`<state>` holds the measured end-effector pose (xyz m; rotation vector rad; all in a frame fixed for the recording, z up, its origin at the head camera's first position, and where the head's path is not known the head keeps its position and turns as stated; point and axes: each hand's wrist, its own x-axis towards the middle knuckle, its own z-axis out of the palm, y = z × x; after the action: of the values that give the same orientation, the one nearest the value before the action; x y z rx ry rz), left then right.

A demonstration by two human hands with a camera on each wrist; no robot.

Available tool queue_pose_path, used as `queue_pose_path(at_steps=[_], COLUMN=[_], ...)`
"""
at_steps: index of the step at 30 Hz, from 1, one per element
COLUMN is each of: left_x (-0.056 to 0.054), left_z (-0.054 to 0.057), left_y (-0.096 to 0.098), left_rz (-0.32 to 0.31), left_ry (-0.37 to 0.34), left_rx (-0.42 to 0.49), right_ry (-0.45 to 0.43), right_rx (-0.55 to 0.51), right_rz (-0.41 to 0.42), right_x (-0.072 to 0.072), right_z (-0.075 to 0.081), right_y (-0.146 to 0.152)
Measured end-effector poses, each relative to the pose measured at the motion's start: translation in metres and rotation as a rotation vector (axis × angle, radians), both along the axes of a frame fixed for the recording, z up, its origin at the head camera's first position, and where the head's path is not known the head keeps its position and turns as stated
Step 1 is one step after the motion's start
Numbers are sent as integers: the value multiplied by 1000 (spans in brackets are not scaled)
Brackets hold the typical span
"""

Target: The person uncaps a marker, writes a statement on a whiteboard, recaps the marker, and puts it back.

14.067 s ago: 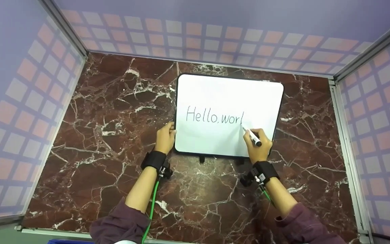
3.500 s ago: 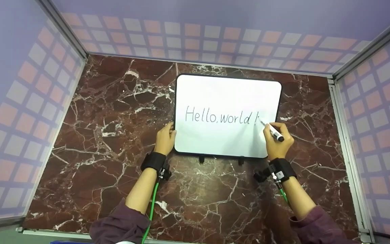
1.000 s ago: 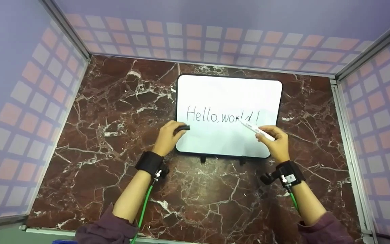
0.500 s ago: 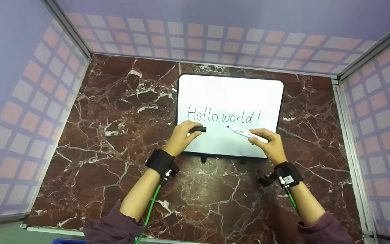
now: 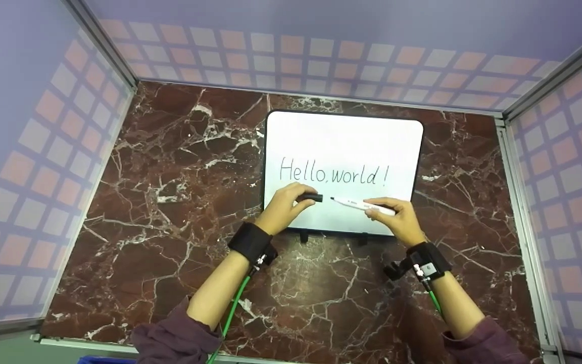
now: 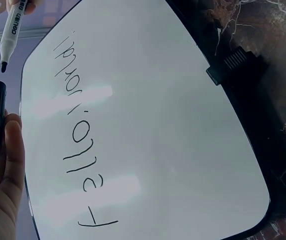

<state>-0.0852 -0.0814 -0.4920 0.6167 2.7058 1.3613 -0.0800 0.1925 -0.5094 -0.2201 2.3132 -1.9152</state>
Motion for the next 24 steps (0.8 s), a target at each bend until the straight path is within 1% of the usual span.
queue_pose_path(at_steps=[8, 15, 20, 24], left_x=[2, 4, 5, 5], left_z=[-1, -1, 1, 0], left_y=[6, 11, 14, 16], left_rz=[-49, -79, -101, -110], left_ry=[6, 2, -15, -9], left_rx=[-2, 11, 25, 9], right_ry=[-25, -25, -32, -37], right_rx=[35, 53, 48, 42], right_rz=[56, 88, 96, 110], right_x=[0, 8, 7, 7], right_z=[1, 26, 25, 25], right_y=[-2, -11, -12, -13])
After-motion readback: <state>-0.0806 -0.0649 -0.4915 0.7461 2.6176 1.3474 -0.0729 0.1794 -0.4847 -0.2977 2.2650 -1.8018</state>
